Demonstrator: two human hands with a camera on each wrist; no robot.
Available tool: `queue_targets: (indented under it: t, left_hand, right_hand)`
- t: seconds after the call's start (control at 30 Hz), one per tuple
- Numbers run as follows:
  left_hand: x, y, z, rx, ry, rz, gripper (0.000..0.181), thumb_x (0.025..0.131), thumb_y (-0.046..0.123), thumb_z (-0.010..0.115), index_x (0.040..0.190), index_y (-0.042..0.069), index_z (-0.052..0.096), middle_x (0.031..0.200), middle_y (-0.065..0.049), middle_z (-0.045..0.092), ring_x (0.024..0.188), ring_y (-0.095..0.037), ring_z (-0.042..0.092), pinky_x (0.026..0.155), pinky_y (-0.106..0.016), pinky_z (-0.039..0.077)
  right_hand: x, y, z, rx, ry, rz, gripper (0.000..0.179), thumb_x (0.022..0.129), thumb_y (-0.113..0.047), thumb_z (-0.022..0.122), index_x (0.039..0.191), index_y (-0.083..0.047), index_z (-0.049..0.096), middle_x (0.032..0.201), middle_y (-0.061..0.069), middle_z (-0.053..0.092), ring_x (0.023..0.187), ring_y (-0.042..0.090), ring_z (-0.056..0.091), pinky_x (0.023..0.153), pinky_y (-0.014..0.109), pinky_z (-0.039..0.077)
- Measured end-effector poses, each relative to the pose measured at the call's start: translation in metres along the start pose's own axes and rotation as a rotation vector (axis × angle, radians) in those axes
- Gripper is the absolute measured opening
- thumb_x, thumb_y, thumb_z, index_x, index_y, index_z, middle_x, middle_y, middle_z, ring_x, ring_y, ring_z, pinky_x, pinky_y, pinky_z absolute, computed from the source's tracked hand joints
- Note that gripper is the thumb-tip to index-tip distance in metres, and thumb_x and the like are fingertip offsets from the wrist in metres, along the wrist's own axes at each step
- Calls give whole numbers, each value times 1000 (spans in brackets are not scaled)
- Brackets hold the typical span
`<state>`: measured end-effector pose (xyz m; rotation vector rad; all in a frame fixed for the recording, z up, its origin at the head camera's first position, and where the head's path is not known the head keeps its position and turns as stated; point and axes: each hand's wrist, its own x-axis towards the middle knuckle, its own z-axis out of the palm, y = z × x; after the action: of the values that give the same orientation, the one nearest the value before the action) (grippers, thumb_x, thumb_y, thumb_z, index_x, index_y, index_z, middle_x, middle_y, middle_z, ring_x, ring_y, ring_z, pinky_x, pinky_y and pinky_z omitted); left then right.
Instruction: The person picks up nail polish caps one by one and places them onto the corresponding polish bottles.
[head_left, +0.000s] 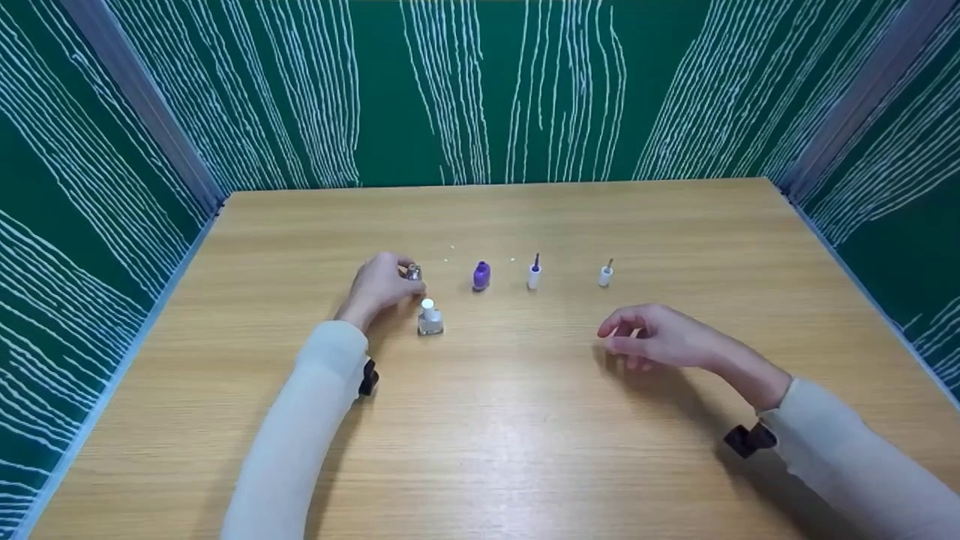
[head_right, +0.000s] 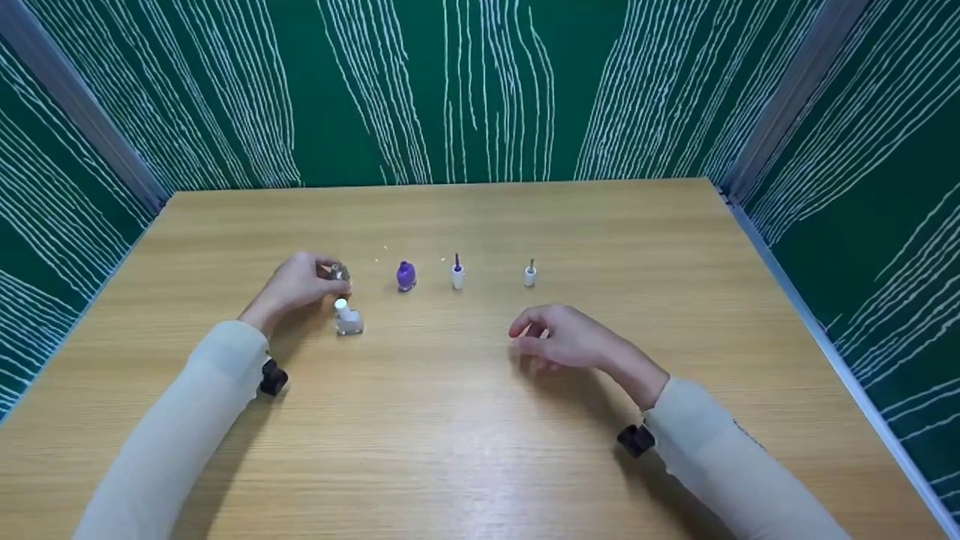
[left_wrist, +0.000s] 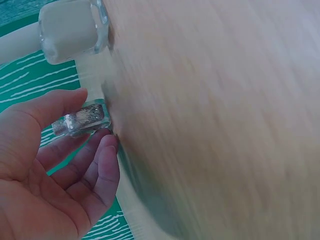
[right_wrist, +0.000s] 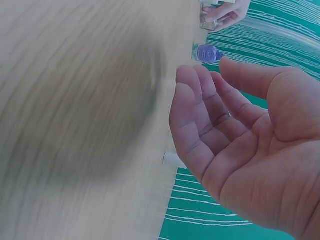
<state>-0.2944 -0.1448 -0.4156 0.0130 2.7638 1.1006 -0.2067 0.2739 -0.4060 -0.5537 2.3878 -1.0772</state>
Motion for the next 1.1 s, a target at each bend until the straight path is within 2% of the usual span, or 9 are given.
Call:
queue_targets:
  t: [0.2,0.43,0.8,1.1]
  left_hand:
    - [-1,-1,-5,11,-5,10,45,89,17,77,130,3,65,122,-11,62,109,-27,54,101,-43,45]
    - [-3,-6,-8,32,0,29,42,90,17,76,128,4,66,117,-10,62,106,-27,55,96,-43,46]
    - [-6,-8,-8,50,3,36,44,91,16,74,133,4,64,121,-12,63,108,-28,56,99,-43,46]
    - [-7,-9,-12,32,-14,40,43,89,14,74,129,3,66,120,-12,64,108,-28,56,101,-44,45]
  right_hand:
    - [1,-3,2,7,-6,-6,28,101,-15,65,124,1,64,96,14,65,71,24,63,59,34,56]
    - [4,-3,3,-4,-12,17,27,102,-18,64,123,-1,65,97,16,65,72,24,63,62,33,56]
    - [7,0,5,-16,-27,13,28,103,-23,62,123,-3,65,96,15,65,73,25,64,62,35,57]
    - [8,0,6,-21,-22,45,26,102,-23,64,121,-5,67,96,14,64,73,25,63,62,34,56]
